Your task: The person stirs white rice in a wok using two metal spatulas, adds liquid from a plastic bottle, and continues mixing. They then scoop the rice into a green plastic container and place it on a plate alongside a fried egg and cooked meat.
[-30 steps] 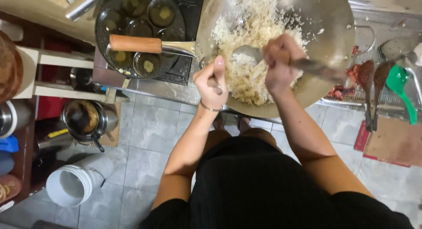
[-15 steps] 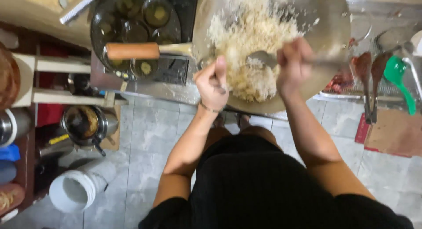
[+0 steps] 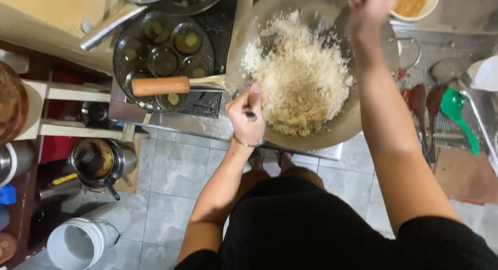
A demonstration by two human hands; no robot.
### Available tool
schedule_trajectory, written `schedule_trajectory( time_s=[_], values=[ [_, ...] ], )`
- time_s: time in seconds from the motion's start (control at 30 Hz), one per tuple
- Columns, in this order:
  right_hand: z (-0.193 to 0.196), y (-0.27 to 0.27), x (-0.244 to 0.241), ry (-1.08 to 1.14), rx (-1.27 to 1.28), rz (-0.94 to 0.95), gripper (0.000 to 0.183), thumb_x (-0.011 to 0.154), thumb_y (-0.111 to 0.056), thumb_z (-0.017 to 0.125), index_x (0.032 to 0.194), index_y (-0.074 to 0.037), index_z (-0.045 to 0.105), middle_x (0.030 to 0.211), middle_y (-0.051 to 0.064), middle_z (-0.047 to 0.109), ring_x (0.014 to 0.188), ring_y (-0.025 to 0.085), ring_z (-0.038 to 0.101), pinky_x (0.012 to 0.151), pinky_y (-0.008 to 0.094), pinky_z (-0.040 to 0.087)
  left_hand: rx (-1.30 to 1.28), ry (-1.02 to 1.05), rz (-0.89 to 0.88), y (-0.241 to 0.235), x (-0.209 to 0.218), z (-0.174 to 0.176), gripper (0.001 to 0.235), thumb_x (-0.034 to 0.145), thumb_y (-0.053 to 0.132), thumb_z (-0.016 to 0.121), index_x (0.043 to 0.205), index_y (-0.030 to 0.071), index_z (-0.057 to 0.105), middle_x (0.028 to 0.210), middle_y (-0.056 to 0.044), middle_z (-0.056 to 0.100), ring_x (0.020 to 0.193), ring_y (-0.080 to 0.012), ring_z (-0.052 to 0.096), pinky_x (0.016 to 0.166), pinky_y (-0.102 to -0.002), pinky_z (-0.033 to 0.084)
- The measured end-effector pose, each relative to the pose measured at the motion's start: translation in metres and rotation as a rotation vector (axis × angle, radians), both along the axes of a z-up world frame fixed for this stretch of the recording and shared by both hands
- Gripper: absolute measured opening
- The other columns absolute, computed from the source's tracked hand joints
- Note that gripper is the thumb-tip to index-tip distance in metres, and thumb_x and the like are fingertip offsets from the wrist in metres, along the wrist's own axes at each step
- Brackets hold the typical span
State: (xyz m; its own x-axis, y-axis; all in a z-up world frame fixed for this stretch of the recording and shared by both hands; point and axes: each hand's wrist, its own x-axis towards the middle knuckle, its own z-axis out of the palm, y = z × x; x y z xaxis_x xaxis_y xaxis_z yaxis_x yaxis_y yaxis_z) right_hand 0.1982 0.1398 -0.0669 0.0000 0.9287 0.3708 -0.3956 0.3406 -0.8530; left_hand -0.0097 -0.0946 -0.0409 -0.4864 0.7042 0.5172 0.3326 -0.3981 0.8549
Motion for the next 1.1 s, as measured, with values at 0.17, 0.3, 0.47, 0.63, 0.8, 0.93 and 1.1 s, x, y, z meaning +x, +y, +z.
schedule_trajectory(
  time_s=[0.17, 0.3, 0.47, 0.63, 0.8, 0.93, 1.1],
  values=[
    [-0.048, -0.01, -0.026, -0.25, 0.064, 0.243, 0.036, 0.109, -0.033, 0.037, 0.093, -0.003, 0.05, 0.077, 0.013, 0.048, 0.066, 0.025, 0.054, 0.058, 0.035, 0.05, -0.03, 0.038, 0.025, -0.005, 0.003, 0.004, 0.058, 0.104, 0.016, 0.056, 0.054, 0.015, 0.028, 0.038, 0.002, 0.024, 0.038, -0.0098, 0.031, 0.041, -0.021, 0.029],
    [-0.052, -0.046, -0.053, -0.401, 0.103, 0.381, 0.059, 0.112, -0.049, 0.025, 0.114, 0.0, 0.057, 0.092, 0.017, 0.064, 0.078, 0.028, 0.071, 0.064, 0.037, 0.066, -0.087, 0.063, -0.062, -0.006, 0.005, 0.002, 0.055, 0.107, 0.032, 0.046, 0.057, 0.012, 0.033, 0.051, 0.005, 0.022, 0.045, -0.0073, 0.02, 0.044, -0.028, 0.014],
    [0.024, -0.137, -0.033, -0.594, 0.587, 0.642, 0.049, 0.11, -0.038, 0.032, 0.07, -0.014, 0.045, 0.057, -0.005, 0.038, 0.043, 0.008, 0.039, 0.038, 0.023, 0.033, -0.072, 0.035, -0.067, -0.012, 0.007, 0.015, 0.05, 0.105, 0.026, 0.052, 0.059, 0.013, 0.037, 0.052, 0.003, 0.03, 0.047, -0.0104, 0.026, 0.048, -0.028, 0.021],
    [-0.002, -0.122, 0.071, -0.401, 0.509, -0.036, 0.043, 0.113, -0.032, 0.043, 0.084, -0.001, 0.051, 0.079, 0.013, 0.051, 0.07, 0.027, 0.056, 0.063, 0.04, 0.046, -0.02, -0.075, -0.096, -0.004, -0.006, 0.026, 0.052, 0.106, 0.03, 0.05, 0.058, 0.013, 0.039, 0.05, 0.003, 0.031, 0.045, -0.0097, 0.027, 0.047, -0.028, 0.02],
    [0.011, -0.115, 0.062, -0.238, -0.111, -0.534, 0.014, 0.088, 0.001, 0.054, 0.078, -0.01, 0.055, 0.062, 0.003, 0.049, 0.051, 0.015, 0.046, 0.044, 0.029, 0.035, -0.329, -0.105, -0.096, 0.03, -0.01, 0.006, 0.056, 0.102, 0.042, 0.052, 0.054, 0.016, 0.036, 0.047, 0.004, 0.032, 0.043, -0.0091, 0.029, 0.047, -0.027, 0.026],
    [0.016, -0.107, -0.007, -0.317, -0.867, -0.701, 0.036, 0.085, -0.049, 0.055, 0.094, -0.015, 0.056, 0.072, -0.007, 0.052, 0.057, 0.001, 0.043, 0.05, 0.017, 0.039, -0.184, -0.365, -0.162, 0.071, 0.021, -0.056, 0.036, 0.097, 0.039, 0.062, 0.072, 0.015, 0.056, 0.052, 0.009, 0.043, 0.039, -0.0046, 0.038, 0.033, -0.02, 0.027],
    [0.0, -0.102, -0.045, -0.188, -0.224, -0.455, 0.036, 0.103, -0.038, 0.053, 0.074, -0.017, 0.052, 0.059, -0.009, 0.041, 0.046, 0.004, 0.028, 0.041, 0.018, 0.021, -0.217, -0.499, -0.292, 0.089, 0.048, -0.029, 0.049, 0.09, 0.047, 0.064, 0.055, 0.019, 0.044, 0.046, 0.009, 0.037, 0.038, -0.0049, 0.034, 0.035, -0.023, 0.022]
  ],
)
